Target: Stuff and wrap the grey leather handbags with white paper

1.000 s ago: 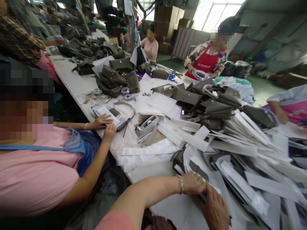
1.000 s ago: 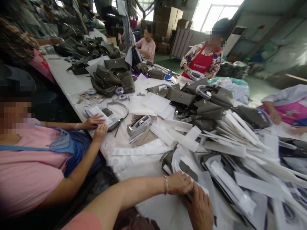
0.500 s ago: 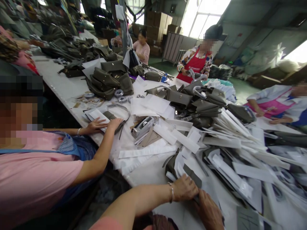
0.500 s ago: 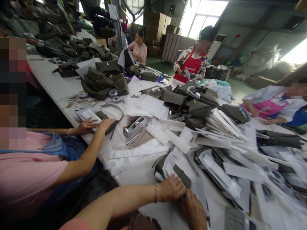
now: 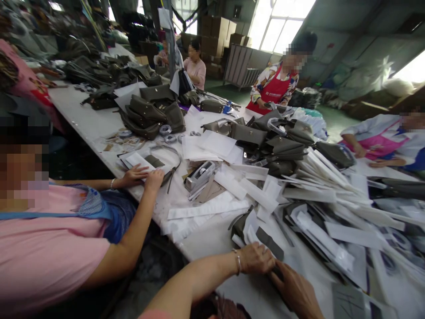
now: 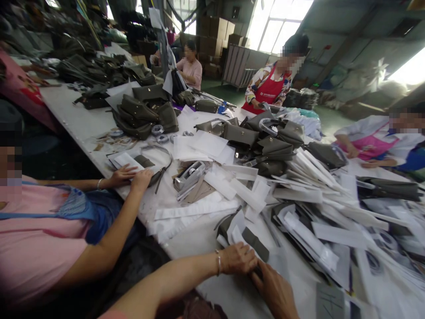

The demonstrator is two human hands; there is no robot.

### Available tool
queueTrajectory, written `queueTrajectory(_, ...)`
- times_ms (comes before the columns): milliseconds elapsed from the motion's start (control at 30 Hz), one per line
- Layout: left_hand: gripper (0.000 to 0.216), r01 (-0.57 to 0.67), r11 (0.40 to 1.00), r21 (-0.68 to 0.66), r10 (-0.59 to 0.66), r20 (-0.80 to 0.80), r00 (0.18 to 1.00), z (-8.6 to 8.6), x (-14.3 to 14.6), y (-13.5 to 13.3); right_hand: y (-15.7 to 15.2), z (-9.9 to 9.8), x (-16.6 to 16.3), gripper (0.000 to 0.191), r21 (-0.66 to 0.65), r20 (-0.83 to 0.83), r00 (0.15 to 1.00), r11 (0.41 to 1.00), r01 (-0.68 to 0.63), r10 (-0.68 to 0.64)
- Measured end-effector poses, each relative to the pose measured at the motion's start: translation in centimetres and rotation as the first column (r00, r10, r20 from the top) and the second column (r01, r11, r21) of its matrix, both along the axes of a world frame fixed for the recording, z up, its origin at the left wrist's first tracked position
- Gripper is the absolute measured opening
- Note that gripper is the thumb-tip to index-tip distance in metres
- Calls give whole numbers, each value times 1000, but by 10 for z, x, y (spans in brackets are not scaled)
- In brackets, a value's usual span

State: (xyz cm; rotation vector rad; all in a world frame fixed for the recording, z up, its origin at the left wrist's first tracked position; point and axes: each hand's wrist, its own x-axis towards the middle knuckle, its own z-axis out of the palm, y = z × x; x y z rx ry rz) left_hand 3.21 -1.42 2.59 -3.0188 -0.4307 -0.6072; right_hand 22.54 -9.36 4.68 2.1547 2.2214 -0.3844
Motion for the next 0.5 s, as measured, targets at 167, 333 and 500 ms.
queueTrajectory(167, 28, -16, 1000, -9, 15, -46, 999, 1, 2, -1, 5, 18, -11, 28, -75, 25, 997, 995, -66, 68)
queueTrajectory(333, 28, -19, 1000, -14, 18, -50, 999, 5, 4, 1, -1, 20, -16, 25, 47, 79, 992, 994, -102, 99)
queueTrajectory(500, 19, -24, 998, -59, 20, -67, 998, 8, 8, 3, -11, 9, -20, 21, 258, 96, 993, 962, -89, 66)
